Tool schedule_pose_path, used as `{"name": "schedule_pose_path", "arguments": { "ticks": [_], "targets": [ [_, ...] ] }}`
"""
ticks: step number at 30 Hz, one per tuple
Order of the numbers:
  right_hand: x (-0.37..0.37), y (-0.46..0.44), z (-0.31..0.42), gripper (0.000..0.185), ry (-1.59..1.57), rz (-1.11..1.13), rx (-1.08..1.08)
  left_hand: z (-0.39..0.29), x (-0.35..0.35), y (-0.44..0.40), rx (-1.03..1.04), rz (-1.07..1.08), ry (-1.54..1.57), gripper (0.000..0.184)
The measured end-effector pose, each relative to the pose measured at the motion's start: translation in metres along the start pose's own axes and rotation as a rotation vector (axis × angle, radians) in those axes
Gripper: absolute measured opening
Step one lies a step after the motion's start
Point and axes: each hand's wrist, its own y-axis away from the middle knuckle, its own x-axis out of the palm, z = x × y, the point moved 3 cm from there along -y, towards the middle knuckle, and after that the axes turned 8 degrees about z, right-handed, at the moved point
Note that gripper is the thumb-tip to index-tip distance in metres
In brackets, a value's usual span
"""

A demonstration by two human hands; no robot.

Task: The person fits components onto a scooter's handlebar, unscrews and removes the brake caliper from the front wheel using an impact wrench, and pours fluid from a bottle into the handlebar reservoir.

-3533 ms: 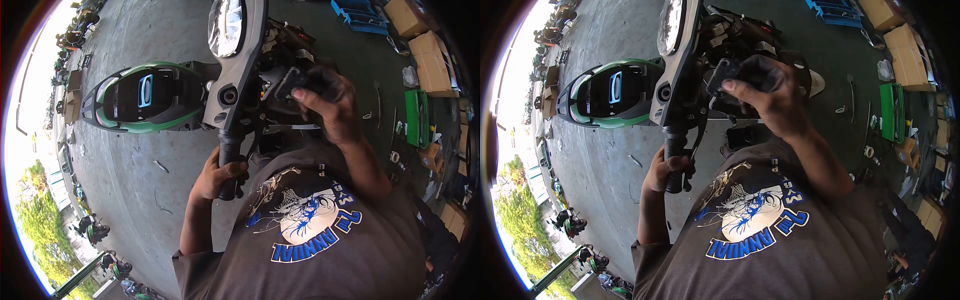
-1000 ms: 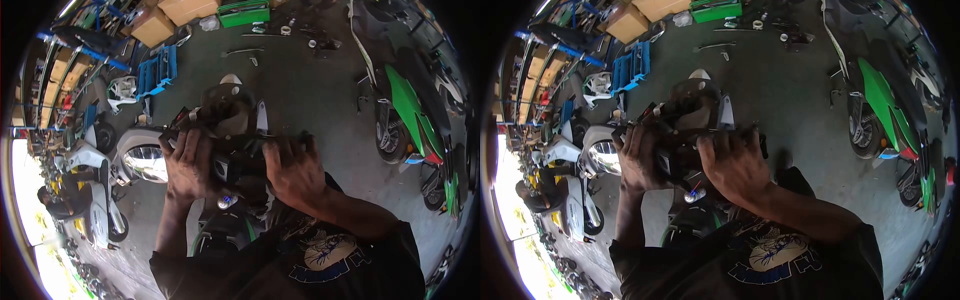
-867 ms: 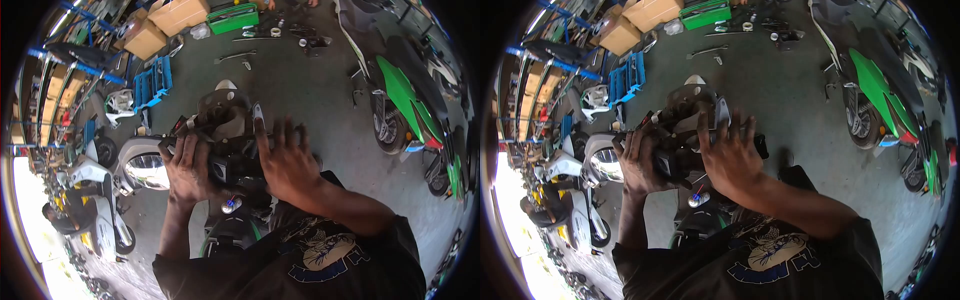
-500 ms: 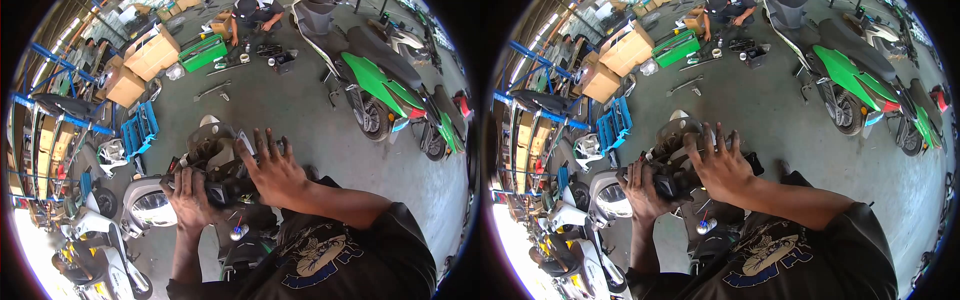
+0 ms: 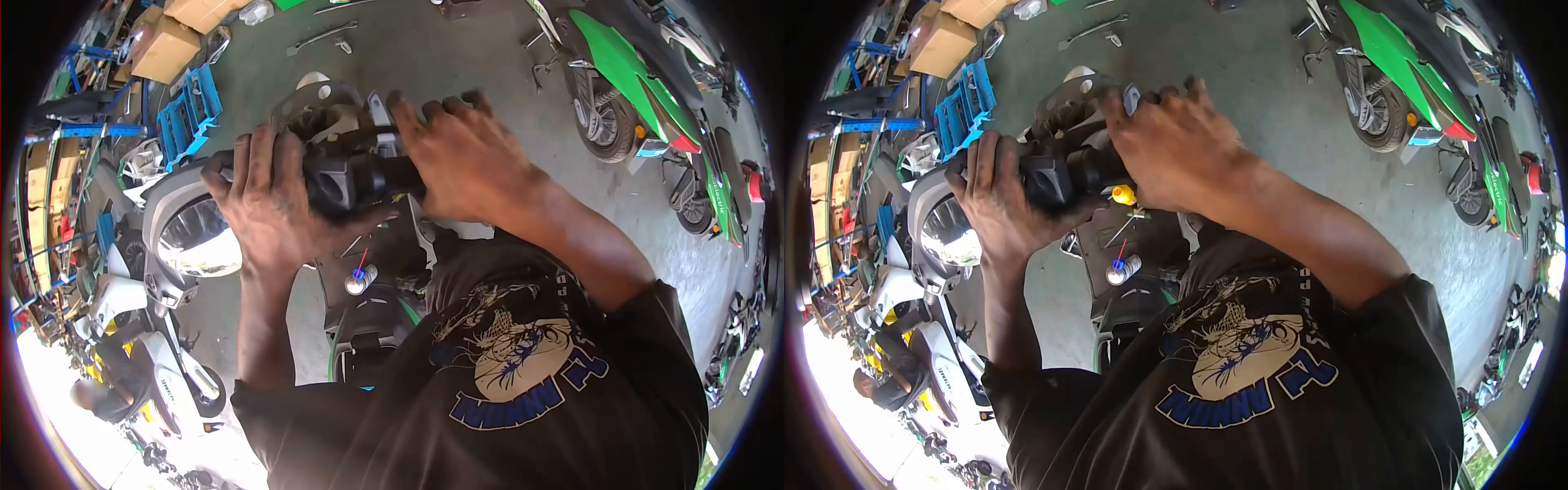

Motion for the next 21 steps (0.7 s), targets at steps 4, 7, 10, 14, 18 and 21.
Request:
{"name": "schedule_pose_path", "arguments": {
  "ticks": [4,7,10,14,18,21],
  "targets": [
    [0.001,0.012,-0.009,0.072,0.067,0.23,-0.07,0.0,0.001,0.0,-0.029,0.024,-0.004,0.099],
    [-0.005,0.022,-0.01,0.085,-0.188,-0.408,-0.378,-0.001,0.0,-0.002,-0.009,-0.039,-0.021,0.097],
    [-0.008,0.011,-0.006,0.089,-0.097,-0.411,-0.17,-0.001,-0.001,-0.002,0.0,-0.052,-0.025,0.097],
    [-0.007,0.005,0.0,0.083,0.06,-0.132,-0.066,-0.004,-0.004,-0.003,0.018,-0.059,0.005,0.089],
    [-0.007,0.013,-0.006,0.074,-0.073,-0.308,-0.078,0.0,-0.002,-0.002,-0.011,-0.014,0.042,0.078],
    [-0.011,0.008,-0.009,0.072,-0.158,-0.415,-0.017,0.0,-0.003,-0.003,-0.015,-0.023,0.022,0.08]
  ]
}}
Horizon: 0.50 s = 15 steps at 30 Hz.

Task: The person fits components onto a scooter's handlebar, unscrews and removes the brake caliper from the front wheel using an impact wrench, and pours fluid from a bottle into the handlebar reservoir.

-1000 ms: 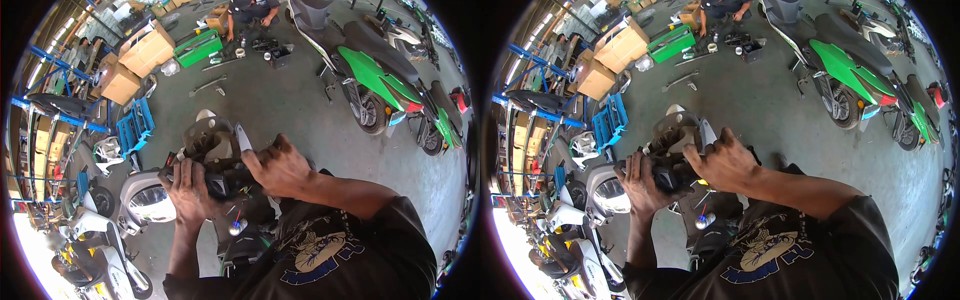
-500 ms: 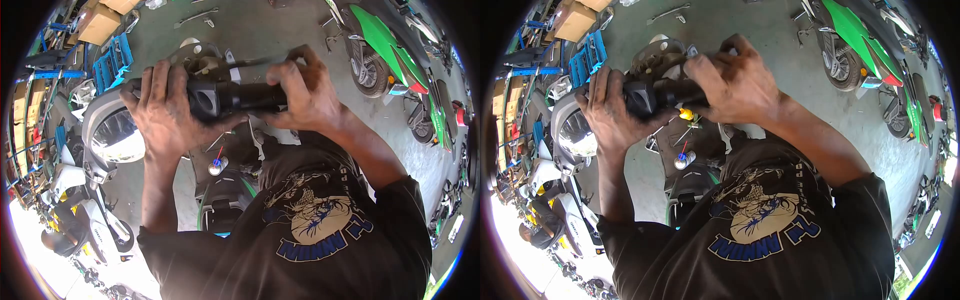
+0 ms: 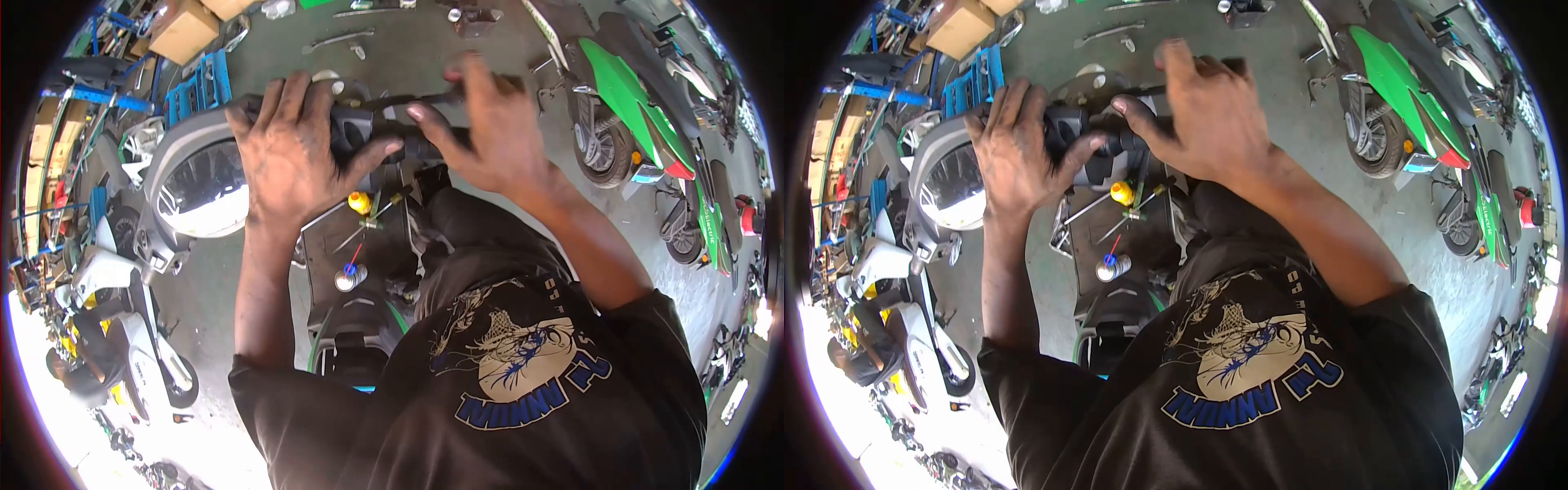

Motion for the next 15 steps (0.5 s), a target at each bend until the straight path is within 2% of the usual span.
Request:
{"name": "schedule_pose_path", "arguments": {
  "ticks": [2,6,8,10,12,15],
  "targets": [
    [0.014,-0.01,-0.003,0.072,0.055,0.3,0.232,0.001,0.003,0.003,0.029,-0.028,0.005,0.08],
    [0.006,-0.011,0.004,0.074,0.056,0.356,0.212,0.005,0.008,0.007,0.05,-0.06,-0.014,0.081],
    [-0.001,-0.006,0.009,0.073,0.109,0.269,0.167,0.006,0.007,0.007,0.042,0.019,0.029,0.078],
    [0.005,0.001,0.002,0.071,0.089,0.261,0.23,0.006,0.008,0.005,0.057,-0.023,-0.009,0.078],
    [0.005,0.003,0.006,0.071,0.124,-0.084,0.013,0.005,0.006,0.003,0.062,0.013,-0.002,0.076],
    [0.01,-0.012,0.004,0.069,0.103,0.092,0.2,0.008,0.007,0.001,0.034,0.019,-0.006,0.074]
  ]
}}
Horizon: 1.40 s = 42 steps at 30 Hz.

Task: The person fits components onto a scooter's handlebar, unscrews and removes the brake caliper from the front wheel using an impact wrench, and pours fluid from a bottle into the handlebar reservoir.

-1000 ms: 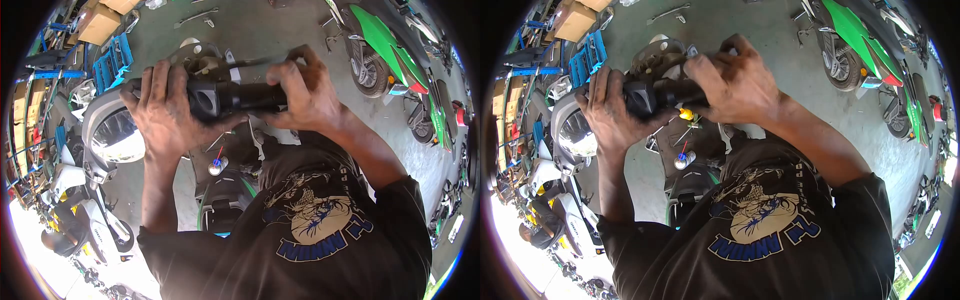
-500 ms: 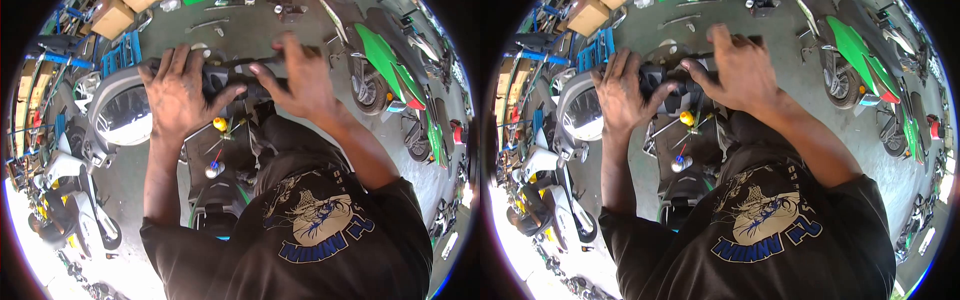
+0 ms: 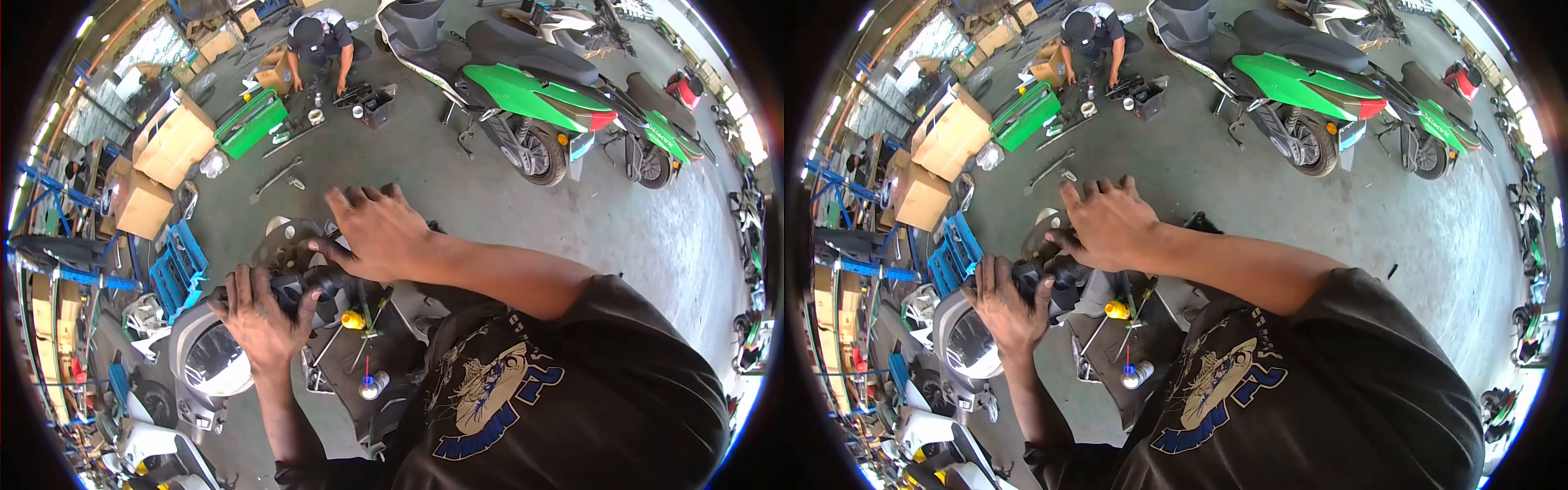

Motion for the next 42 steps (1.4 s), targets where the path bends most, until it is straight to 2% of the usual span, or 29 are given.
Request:
{"name": "schedule_pose_path", "arguments": {
  "ticks": [1,2,3,6,9,11,12,13,15,16,19,22,23,26,28,31,32,33,35,36,37,39,40,42],
  "targets": [
    [0.001,-0.003,0.002,0.068,0.016,0.094,0.075,-0.001,-0.001,-0.001,0.008,-0.005,-0.006,0.074],
    [0.002,-0.007,0.001,0.067,-0.044,0.307,0.074,0.0,-0.001,0.0,-0.011,0.034,0.017,0.074],
    [-0.007,-0.009,0.002,0.067,-0.045,0.3,0.07,0.0,-0.001,0.0,-0.033,0.072,0.04,0.074],
    [-0.016,-0.006,0.004,0.066,-0.042,0.373,0.036,-0.001,0.0,0.0,-0.012,-0.006,0.018,0.071],
    [-0.011,0.005,0.002,0.066,0.032,0.283,-0.004,-0.004,-0.005,-0.002,0.013,-0.061,0.004,0.068],
    [-0.005,0.008,0.0,0.063,0.026,-0.088,-0.086,-0.005,-0.008,-0.005,-0.035,0.048,0.068,0.066],
    [-0.004,0.004,-0.001,0.059,0.003,-0.155,-0.093,-0.008,-0.007,-0.004,-0.03,0.016,0.028,0.058],
    [-0.003,0.003,0.001,0.059,-0.006,-0.157,-0.093,-0.012,-0.008,-0.004,-0.03,0.021,0.02,0.058],
    [0.006,-0.003,0.002,0.052,-0.002,0.157,0.033,-0.021,-0.011,-0.005,-0.058,-0.006,-0.037,0.05],
    [0.002,-0.003,0.003,0.052,-0.006,0.154,0.036,-0.025,-0.011,-0.005,-0.059,-0.041,-0.028,0.045],
    [-0.004,0.0,-0.002,0.051,0.03,0.267,-0.091,-0.026,-0.01,-0.004,-0.062,-0.06,-0.031,0.045],
    [-0.004,0.013,-0.002,0.056,-0.039,-0.264,-0.287,-0.024,-0.01,-0.005,-0.101,-0.003,-0.007,0.043],
    [-0.001,0.01,-0.003,0.056,-0.055,-0.254,-0.3,-0.024,-0.011,-0.005,-0.123,0.045,0.006,0.043],
    [-0.007,-0.001,-0.001,0.055,0.078,-0.303,-0.241,-0.023,-0.008,-0.003,-0.106,0.007,-0.021,0.042],
    [-0.004,-0.002,0.003,0.057,0.079,0.128,-0.184,-0.024,-0.009,0.0,-0.081,0.017,-0.012,0.044],
    [-0.005,0.004,-0.004,0.056,-0.067,0.221,-0.192,-0.02,-0.001,0.005,-0.091,-0.043,-0.021,0.045],
    [-0.009,0.008,-0.005,0.052,-0.102,0.124,-0.22,-0.019,0.0,0.006,-0.099,-0.041,-0.02,0.047],
    [-0.008,0.01,-0.006,0.052,-0.128,0.131,-0.256,-0.017,0.0,0.004,-0.088,-0.06,0.012,0.047],
    [-0.013,0.011,-0.005,0.051,-0.148,-0.123,-0.345,-0.015,-0.006,-0.003,-0.099,0.005,0.07,0.046],
    [-0.013,0.005,-0.006,0.061,-0.051,-0.137,-0.28,-0.014,-0.006,-0.003,-0.12,0.014,0.048,0.046],
    [-0.012,0.002,-0.003,0.061,-0.066,-0.139,-0.298,-0.014,-0.004,-0.004,-0.108,-0.003,0.061,0.045],
    [-0.01,-0.002,0.0,0.06,0.073,-0.051,-0.237,-0.014,-0.004,-0.003,-0.105,-0.025,0.065,0.045],
    [0.0,-0.004,-0.001,0.063,-0.048,0.338,-0.183,-0.016,-0.004,-0.001,-0.102,-0.02,0.074,0.045],
    [-0.006,-0.005,-0.001,0.06,-0.084,0.406,-0.172,-0.017,-0.004,-0.001,-0.09,-0.031,0.081,0.045]
  ]
}}
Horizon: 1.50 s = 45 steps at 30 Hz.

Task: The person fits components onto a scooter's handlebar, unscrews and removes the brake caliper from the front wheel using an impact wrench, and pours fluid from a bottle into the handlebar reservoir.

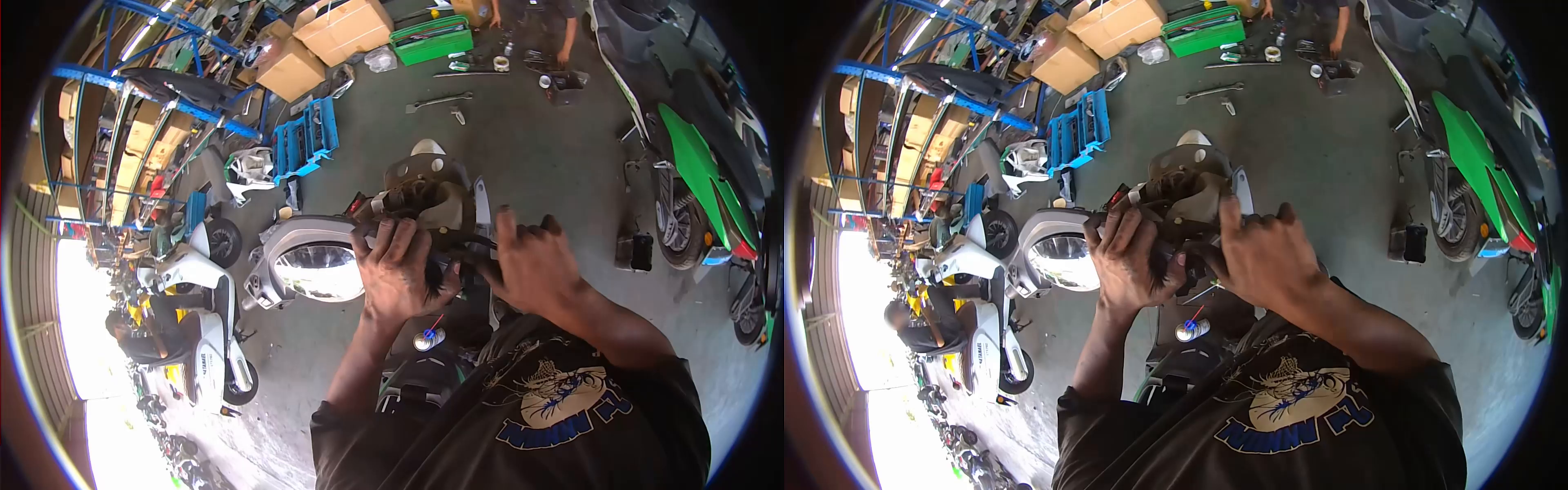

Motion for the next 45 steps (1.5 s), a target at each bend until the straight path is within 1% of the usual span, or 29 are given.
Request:
{"name": "schedule_pose_path", "arguments": {
  "ticks": [1,2,4,5,7,11,13,14,15,17,18,20,21,23,24,27,29,30,32,33,35,36,38,39,40,41,42,43,45],
  "targets": [
    [0.0,0.001,-0.001,0.057,-0.039,0.066,0.019,0.0,0.0,0.0,-0.011,-0.002,-0.004,0.045],
    [0.003,0.004,-0.003,0.057,-0.036,0.072,0.008,0.0,0.0,0.0,-0.015,-0.004,0.012,0.045],
    [0.001,0.011,-0.007,0.048,-0.112,-0.298,-0.115,0.001,0.0,-0.002,-0.022,-0.003,0.026,0.045],
    [0.001,0.011,-0.009,0.048,-0.115,-0.292,-0.117,0.002,0.0,-0.003,-0.032,-0.001,0.022,0.045],
    [-0.005,0.014,-0.009,0.044,-0.099,-0.543,-0.219,0.003,0.0,-0.002,-0.036,0.012,0.024,0.045],
    [-0.009,0.004,-0.005,0.049,-0.004,-0.534,-0.11,0.003,0.0,-0.004,-0.03,-0.016,0.047,0.043],
    [-0.001,-0.004,-0.003,0.053,0.003,-0.083,0.061,0.003,-0.001,-0.002,-0.05,0.025,0.037,0.043],
    [-0.006,-0.005,0.0,0.057,0.013,0.012,0.018,0.002,0.0,0.0,-0.04,0.01,0.034,0.041],
    [-0.009,-0.005,-0.001,0.057,0.025,0.002,0.022,0.002,0.0,-0.001,-0.033,-0.005,0.037,0.041],
    [-0.008,-0.002,-0.004,0.056,-0.087,0.107,0.053,0.002,-0.001,-0.001,-0.047,-0.004,0.05,0.041],
    [-0.003,0.0,-0.006,0.056,-0.08,0.104,0.057,0.002,0.0,0.0,-0.044,-0.011,0.055,0.041],
    [0.002,0.006,-0.009,0.058,-0.101,-0.231,-0.062,0.003,0.0,-0.001,-0.059,-0.012,0.062,0.04],
    [0.003,0.005,-0.011,0.058,-0.099,-0.232,-0.057,0.004,0.0,-0.003,-0.055,-0.013,0.066,0.04],
    [-0.004,0.011,-0.005,0.058,-0.015,-0.592,-0.255,0.005,-0.002,-0.007,-0.067,0.013,0.08,0.04],
    [-0.003,0.006,-0.007,0.058,-0.021,-0.594,-0.245,0.005,-0.001,-0.006,-0.059,0.02,0.08,0.04],
    [-0.008,-0.004,-0.004,0.06,0.187,-0.619,-0.14,0.006,0.001,-0.005,-0.02,-0.021,0.073,0.04],
    [-0.004,-0.007,0.001,0.061,0.008,0.009,-0.015,0.006,0.002,-0.003,-0.012,-0.055,0.069,0.039],
    [-0.002,-0.005,-0.002,0.061,0.004,0.009,0.007,0.005,0.003,-0.002,-0.026,-0.035,0.064,0.038],
    [0.001,-0.003,-0.005,0.062,-0.016,-0.045,-0.068,0.004,0.003,-0.003,-0.021,-0.022,0.064,0.039],
    [0.005,-0.001,-0.006,0.062,-0.021,-0.044,-0.057,0.004,0.002,-0.003,-0.028,-0.013,0.048,0.041],
    [0.007,0.003,-0.008,0.06,-0.079,-0.223,-0.045,0.004,0.0,-0.005,-0.022,-0.017,0.043,0.043],
    [0.008,0.002,-0.009,0.06,-0.082,-0.22,-0.042,0.005,-0.001,-0.007,-0.034,-0.013,0.049,0.043],
    [0.004,0.008,-0.006,0.056,-0.043,-0.537,-0.186,0.005,0.001,-0.007,-0.057,0.002,0.057,0.043],
    [0.004,0.003,-0.008,0.056,-0.053,-0.525,-0.19,0.005,0.002,-0.007,-0.059,0.006,0.067,0.042],
    [0.003,-0.003,-0.012,0.056,0.082,-0.596,-0.133,0.007,0.003,-0.005,-0.067,0.013,0.074,0.041],
    [0.004,-0.004,-0.009,0.059,0.089,-0.479,-0.073,0.008,0.003,-0.004,-0.09,0.025,0.067,0.041],
    [0.005,-0.004,-0.006,0.061,0.103,-0.362,-0.014,0.006,0.003,-0.004,-0.047,-0.011,0.07,0.041],
    [-0.002,-0.002,-0.002,0.061,0.092,-0.35,-0.038,0.005,0.002,-0.004,-0.002,-0.051,0.07,0.041],
    [-0.003,-0.003,-0.002,0.061,-0.001,-0.008,-0.03,0.005,0.001,-0.003,-0.024,-0.052,0.062,0.041]
  ]
}}
